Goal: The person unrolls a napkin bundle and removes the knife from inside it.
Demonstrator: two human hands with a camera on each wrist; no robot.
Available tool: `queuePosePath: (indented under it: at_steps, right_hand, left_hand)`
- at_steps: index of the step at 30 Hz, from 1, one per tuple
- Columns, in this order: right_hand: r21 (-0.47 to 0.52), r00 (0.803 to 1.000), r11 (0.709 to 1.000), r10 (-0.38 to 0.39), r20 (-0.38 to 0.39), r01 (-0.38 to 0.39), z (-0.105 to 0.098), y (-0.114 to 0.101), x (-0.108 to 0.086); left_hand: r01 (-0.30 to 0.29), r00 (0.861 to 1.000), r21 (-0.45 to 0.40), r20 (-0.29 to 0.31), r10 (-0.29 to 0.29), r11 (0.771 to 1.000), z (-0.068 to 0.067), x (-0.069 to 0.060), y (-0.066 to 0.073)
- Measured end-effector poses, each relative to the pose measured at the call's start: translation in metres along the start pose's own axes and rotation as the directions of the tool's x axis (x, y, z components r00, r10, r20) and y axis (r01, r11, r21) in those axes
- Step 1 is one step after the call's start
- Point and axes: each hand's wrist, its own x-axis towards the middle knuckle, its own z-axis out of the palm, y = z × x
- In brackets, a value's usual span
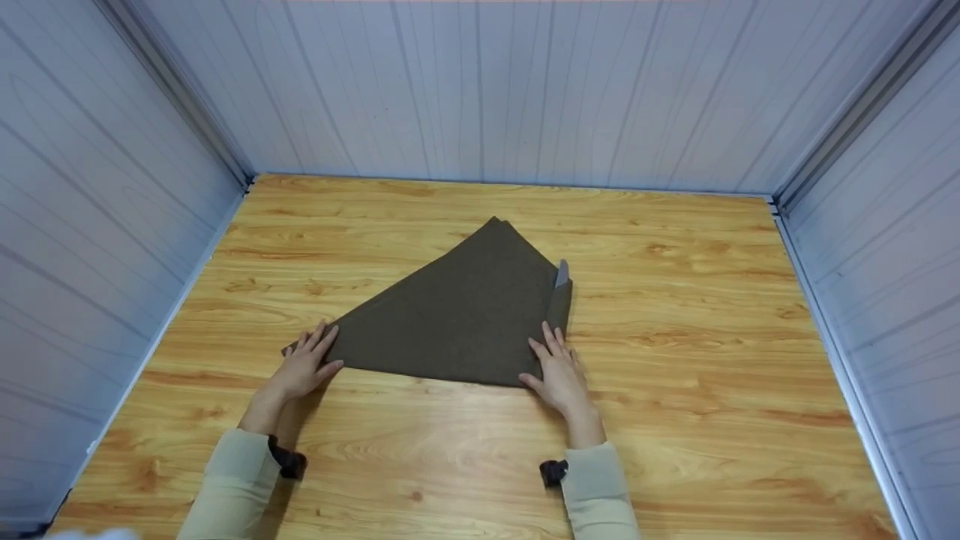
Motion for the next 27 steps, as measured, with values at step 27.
queuePosePath:
  at_steps: [27]
  right_hand:
    - [0.023,1.000,1.000,-0.004,-0.006,0.005,-0.018,0.018,-0.016]
  left_hand:
    - [0.007,1.000,0.011,-0.005,-0.007,1.000,0.000,-0.001,0.000]
